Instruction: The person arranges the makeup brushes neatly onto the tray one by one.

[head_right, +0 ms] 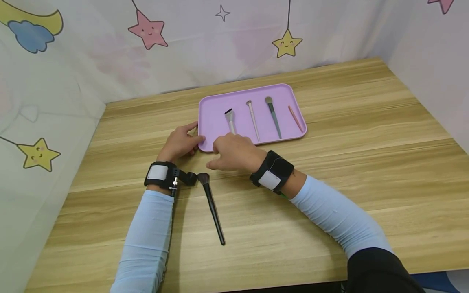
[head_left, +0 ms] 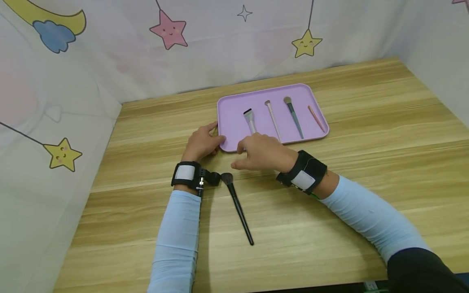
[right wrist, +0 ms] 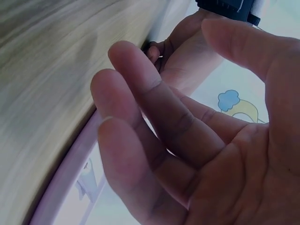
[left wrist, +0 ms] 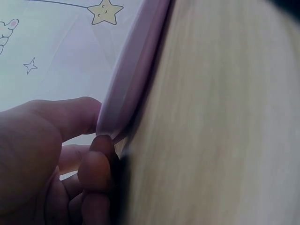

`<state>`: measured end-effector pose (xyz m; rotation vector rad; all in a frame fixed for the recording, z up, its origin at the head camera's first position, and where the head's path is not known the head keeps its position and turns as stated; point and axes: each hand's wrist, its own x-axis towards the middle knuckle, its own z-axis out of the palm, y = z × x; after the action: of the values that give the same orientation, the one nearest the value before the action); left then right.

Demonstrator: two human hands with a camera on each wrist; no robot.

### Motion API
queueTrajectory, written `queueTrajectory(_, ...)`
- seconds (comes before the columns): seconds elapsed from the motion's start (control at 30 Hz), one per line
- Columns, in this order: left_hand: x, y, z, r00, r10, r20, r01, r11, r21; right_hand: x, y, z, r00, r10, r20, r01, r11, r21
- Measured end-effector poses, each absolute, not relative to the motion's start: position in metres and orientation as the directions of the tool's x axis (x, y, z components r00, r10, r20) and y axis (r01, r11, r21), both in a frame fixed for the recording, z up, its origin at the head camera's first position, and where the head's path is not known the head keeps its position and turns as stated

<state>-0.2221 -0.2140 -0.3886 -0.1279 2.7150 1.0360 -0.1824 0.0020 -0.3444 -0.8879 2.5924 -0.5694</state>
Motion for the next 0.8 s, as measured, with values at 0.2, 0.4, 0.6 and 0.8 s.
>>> queueTrajectory(0.2, -0.2216, -0.2131, -0.3884, -0.970, -0.003, -0.244, -0.165, 0.747, 0.644, -0.1805, 0.0019, -0.3445, -0.741, -0.647, -0.183, -0.518, 0.723, -0.456)
queueTrajectory(0.4, -0.2217, -0.2132, -0.3884, -0.968, -0.008, -0.252, -0.176, 0.739, 0.651, -0.1793, 0.0014, -0.3433, -0.738, -0.646, -0.195, -0.517, 0.728, -0.451)
queueTrajectory(0.6, -0.2219, -0.2130, -0.3889, -0.970, -0.007, -0.244, -0.170, 0.735, 0.656, -0.1781, 0.0004, -0.3419, -0.739, -0.645, -0.196, -0.522, 0.731, -0.440)
queueTrajectory(0.8, -0.2220, -0.2130, -0.3893, -0.971, 0.001, -0.239, -0.163, 0.727, 0.667, -0.1778, 0.0011, -0.3423, -0.738, -0.649, -0.187, -0.522, 0.724, -0.452)
